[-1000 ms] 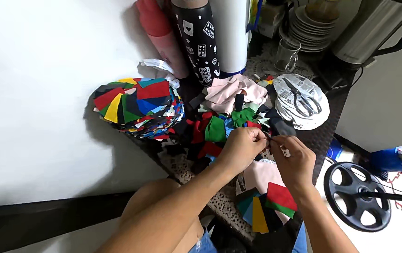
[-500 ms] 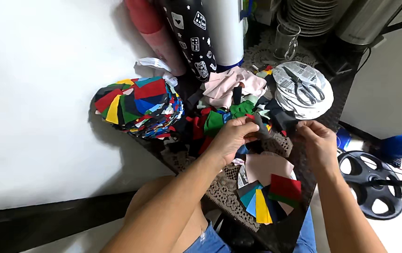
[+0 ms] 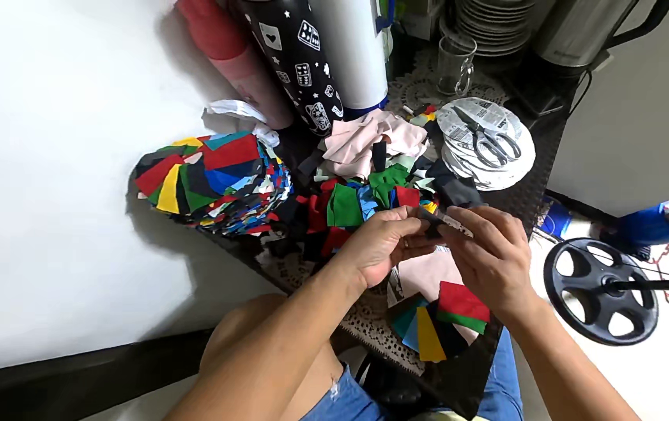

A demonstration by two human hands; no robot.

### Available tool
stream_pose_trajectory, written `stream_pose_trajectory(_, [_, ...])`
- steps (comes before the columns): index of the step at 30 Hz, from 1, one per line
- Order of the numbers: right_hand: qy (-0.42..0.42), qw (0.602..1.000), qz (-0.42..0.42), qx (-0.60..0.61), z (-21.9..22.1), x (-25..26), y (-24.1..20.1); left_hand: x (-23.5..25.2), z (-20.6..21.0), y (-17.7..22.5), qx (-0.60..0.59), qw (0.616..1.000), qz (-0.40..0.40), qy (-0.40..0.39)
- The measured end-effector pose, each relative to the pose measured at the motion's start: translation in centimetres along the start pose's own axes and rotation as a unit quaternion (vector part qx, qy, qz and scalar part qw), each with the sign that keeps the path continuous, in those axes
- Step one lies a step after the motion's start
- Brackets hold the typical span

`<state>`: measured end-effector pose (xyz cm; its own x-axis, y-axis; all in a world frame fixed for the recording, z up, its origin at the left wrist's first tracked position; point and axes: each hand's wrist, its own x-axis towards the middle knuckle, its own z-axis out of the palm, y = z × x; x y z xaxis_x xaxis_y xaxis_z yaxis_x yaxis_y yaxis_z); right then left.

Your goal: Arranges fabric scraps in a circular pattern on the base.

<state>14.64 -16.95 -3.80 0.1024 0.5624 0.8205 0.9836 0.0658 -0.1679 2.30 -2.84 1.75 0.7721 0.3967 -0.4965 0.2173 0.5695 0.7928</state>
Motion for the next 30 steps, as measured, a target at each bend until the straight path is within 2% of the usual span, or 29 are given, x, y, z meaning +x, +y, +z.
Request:
stream_pose_trajectory(2, [-0.032,0.995,0.071,0.065,-0.7,0.4,-0.3,-0.1,-0.1,-0.1,0.027,1.000,-0.008,-0.005])
stream_pose_trajectory(3, [-0.057,0.980,0.145,0.121,-1.4,0.7,-0.7,-0.1,-0.1,-0.4,0.060,0.998,0.004,0.002])
stream_pose_trajectory(4, [-0.087,0.949,0.235,0.189,-2.3,1.1,-1.1,-0.1,-0.2,-0.8,0.100,0.994,0.030,0.015])
stream_pose_trajectory(6, [-0.136,0.834,0.411,0.342,-3.9,2.0,-1.3,-0.3,-0.5,-1.6,0.167,0.982,0.089,0.019])
stream_pose_trajectory(7, [-0.145,0.776,0.465,0.400,-4.4,2.2,-1.3,-0.4,-0.6,-1.9,0.177,0.978,0.115,-0.002])
stream_pose_trajectory(9, [-0.160,0.702,0.514,0.465,-5.3,2.1,-1.2,-0.8,-0.9,-2.2,0.173,0.972,0.138,-0.080])
stream_pose_trajectory(12, [-0.172,0.648,0.536,0.512,-6.1,1.2,-1.4,-1.5,-0.7,-2.6,0.156,0.966,0.110,-0.172])
stream_pose_trajectory(15, [-0.152,0.652,0.538,0.512,-6.7,-0.1,-1.9,-2.2,0.3,-3.3,0.152,0.970,0.055,-0.180])
stream_pose_trajectory(20, [-0.117,0.733,0.539,0.398,-7.3,-3.5,-3.4,-2.6,1.3,-5.2,0.246,0.960,0.060,-0.121])
stream_pose_trajectory(23, [-0.120,0.771,0.535,0.323,-7.3,-6.5,-4.4,-2.6,1.5,-6.1,0.377,0.917,0.076,-0.102])
stream_pose_trajectory(25, [-0.125,0.787,0.529,0.291,-7.1,-8.4,-5.1,-2.4,1.5,-7.1,0.468,0.873,0.097,-0.096])
stream_pose_trajectory(27, [-0.124,0.796,0.528,0.267,-7.0,-9.7,-5.8,-2.2,1.5,-8.1,0.511,0.845,0.117,-0.109])
stream_pose_trajectory(29, [-0.109,0.795,0.527,0.280,-7.1,-10.4,-6.2,-1.9,1.6,-8.3,0.498,0.848,0.112,-0.144])
stream_pose_trajectory(30, [-0.095,0.794,0.520,0.298,-7.2,-10.5,-6.2,-1.8,1.6,-8.2,0.467,0.863,0.097,-0.168])
